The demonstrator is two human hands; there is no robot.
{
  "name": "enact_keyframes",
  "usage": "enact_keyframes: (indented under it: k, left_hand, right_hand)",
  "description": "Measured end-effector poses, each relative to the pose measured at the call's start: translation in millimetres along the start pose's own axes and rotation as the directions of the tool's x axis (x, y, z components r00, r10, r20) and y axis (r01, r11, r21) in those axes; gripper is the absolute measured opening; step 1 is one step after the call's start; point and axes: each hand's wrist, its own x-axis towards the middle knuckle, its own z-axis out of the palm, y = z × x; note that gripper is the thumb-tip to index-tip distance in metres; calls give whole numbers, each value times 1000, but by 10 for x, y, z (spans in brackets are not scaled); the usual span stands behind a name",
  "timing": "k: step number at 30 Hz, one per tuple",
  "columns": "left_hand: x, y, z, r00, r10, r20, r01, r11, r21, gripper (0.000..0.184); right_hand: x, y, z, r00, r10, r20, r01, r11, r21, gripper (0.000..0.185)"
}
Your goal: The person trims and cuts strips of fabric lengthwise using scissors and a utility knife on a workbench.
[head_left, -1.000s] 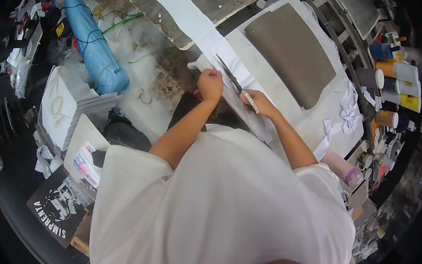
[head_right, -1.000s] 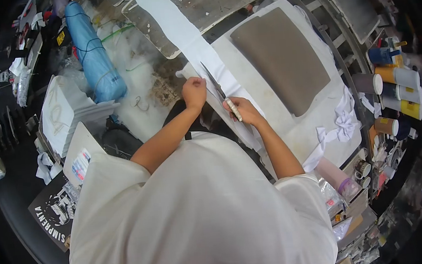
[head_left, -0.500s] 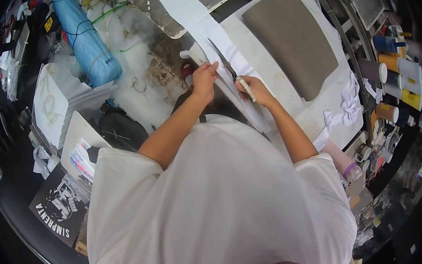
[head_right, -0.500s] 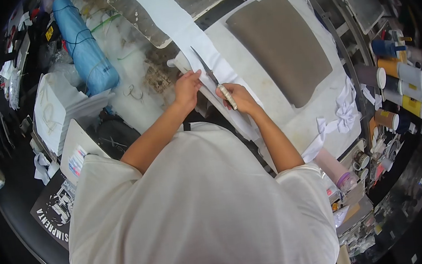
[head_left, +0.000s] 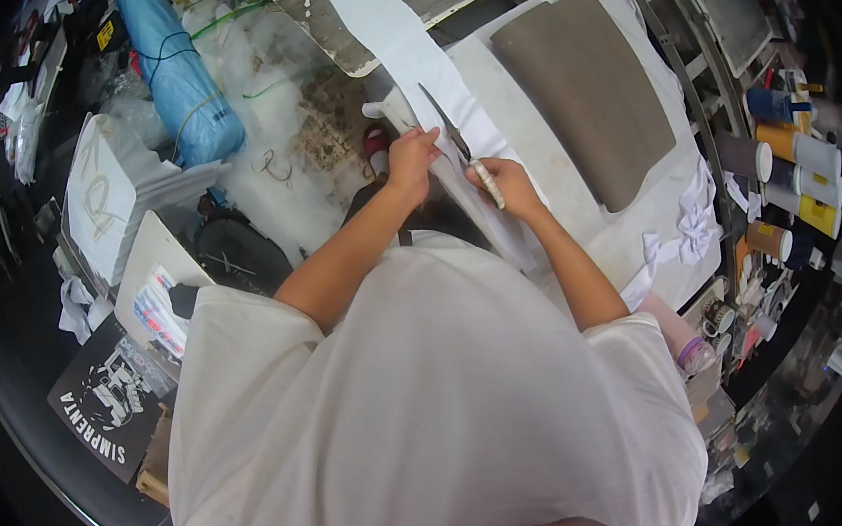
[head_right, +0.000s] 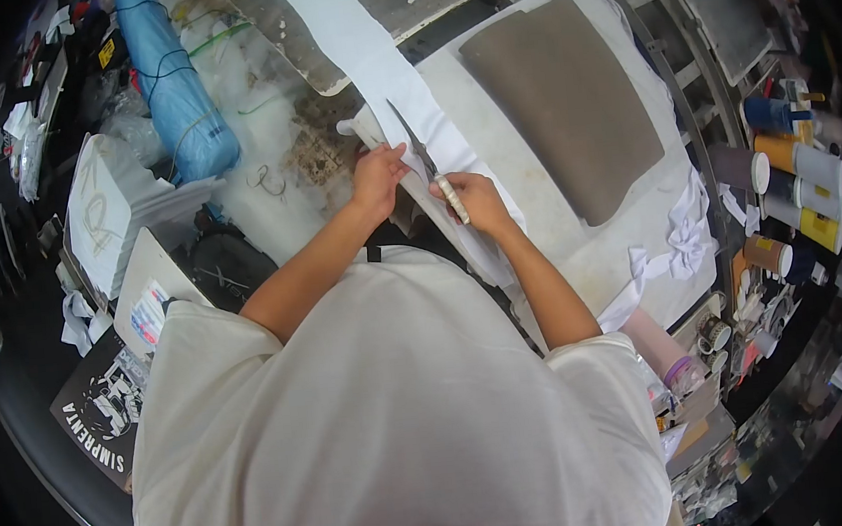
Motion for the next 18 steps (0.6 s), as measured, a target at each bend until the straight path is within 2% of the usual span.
enact_keyframes:
  k: [2,5,7,13,15,18]
  left_hand:
    - [-10,-18,11,1000,3,0,-3,1000,3,5]
    - [-10,-6,-27,1000,-7,24,6,1000,26,8]
    - [-19,3,-40,999,-23,50,21,999,43,15]
    - [-119,83,34,997,-36,67,36,999,-2,14]
    - [-189,128,90,999,-9,48,11,999,-38,8]
    - [-126,73,18,997,-8,77,12,999,-49,7]
  right_hand:
    - [-11,6,-2,1000,-8,-25,6,998,-63,34]
    - [61,119,16,1000,-8,-9,9,1000,25,34]
    - [123,132,21,997,-61,55,49,979,197,36]
    - [255,48,42,996,-69,49,57,976,212,39]
    - [269,64,63,995,-80,57,65,971,230,39]
    - [221,29,59,994,-81,75,60,966,250,39]
